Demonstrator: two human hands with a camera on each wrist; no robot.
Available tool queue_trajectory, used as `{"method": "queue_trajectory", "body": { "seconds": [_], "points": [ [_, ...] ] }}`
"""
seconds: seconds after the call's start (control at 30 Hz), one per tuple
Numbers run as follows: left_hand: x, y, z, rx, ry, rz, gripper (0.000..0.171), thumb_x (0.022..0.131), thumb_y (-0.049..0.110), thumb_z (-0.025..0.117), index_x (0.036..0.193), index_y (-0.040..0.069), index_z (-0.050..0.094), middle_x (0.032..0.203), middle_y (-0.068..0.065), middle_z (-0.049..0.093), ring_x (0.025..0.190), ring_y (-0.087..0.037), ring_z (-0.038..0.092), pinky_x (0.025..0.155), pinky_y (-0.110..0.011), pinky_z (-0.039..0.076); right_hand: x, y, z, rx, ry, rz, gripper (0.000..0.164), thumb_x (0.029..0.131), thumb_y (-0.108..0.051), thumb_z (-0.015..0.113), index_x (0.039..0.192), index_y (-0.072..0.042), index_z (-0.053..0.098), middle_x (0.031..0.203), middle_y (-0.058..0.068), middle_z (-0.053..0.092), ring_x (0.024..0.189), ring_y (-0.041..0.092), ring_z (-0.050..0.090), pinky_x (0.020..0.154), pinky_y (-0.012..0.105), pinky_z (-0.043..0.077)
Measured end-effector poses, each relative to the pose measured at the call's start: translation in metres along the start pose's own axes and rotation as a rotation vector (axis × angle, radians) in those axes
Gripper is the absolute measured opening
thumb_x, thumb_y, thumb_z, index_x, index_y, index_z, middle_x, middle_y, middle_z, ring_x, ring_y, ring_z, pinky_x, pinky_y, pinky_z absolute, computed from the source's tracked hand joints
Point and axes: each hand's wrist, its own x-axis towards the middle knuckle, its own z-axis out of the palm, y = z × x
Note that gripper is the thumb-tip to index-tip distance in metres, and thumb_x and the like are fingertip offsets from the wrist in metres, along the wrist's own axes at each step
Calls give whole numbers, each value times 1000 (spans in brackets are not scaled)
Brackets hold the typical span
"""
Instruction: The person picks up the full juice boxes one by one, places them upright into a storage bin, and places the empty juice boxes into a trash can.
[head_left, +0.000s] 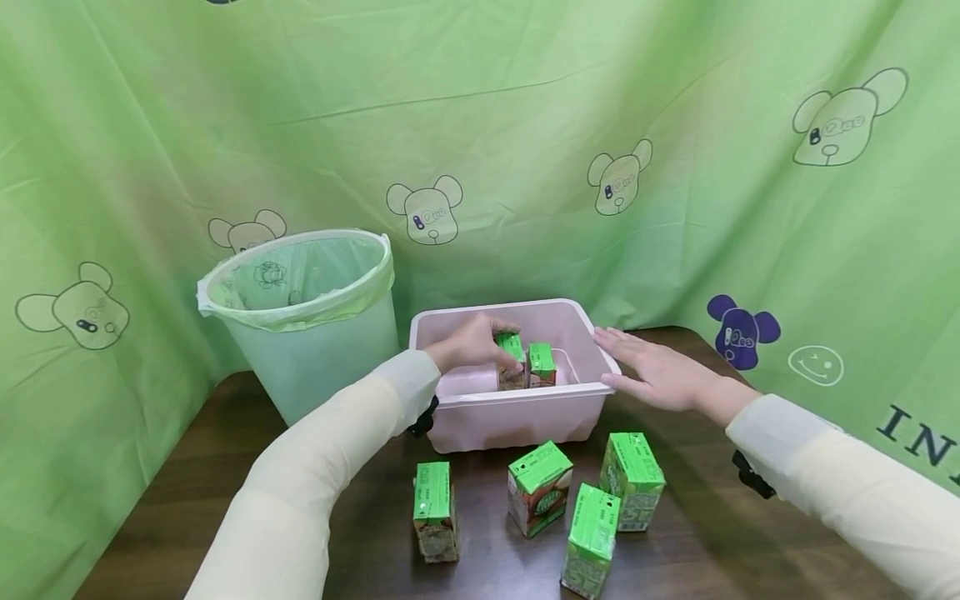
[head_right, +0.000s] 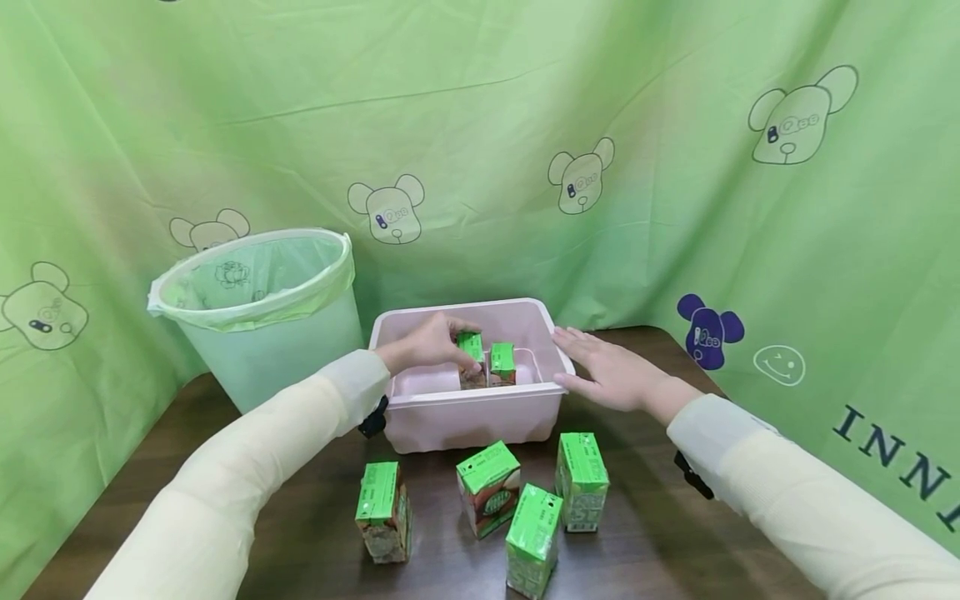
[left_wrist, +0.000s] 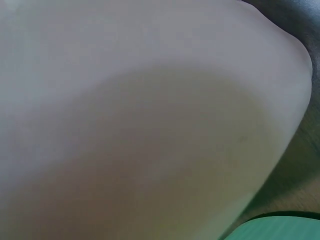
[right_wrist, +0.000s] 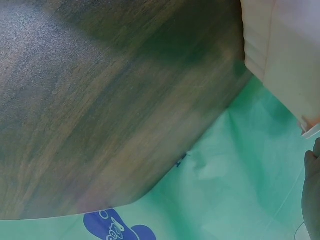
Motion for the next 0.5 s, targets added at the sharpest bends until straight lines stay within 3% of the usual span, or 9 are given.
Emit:
{"method": "queue_trajectory", "body": {
  "seconds": [0.5],
  "points": [
    [7, -4, 4, 50, -35, -8, 68, 71, 18, 88, 131, 5, 61, 128, -4, 63, 95, -10, 57, 80, -19, 47, 0, 0, -1, -9, -14, 0, 69, 100, -40, 51, 152, -1, 27, 156, 18, 27, 142, 39, 23, 111, 57, 25]
  ]
}}
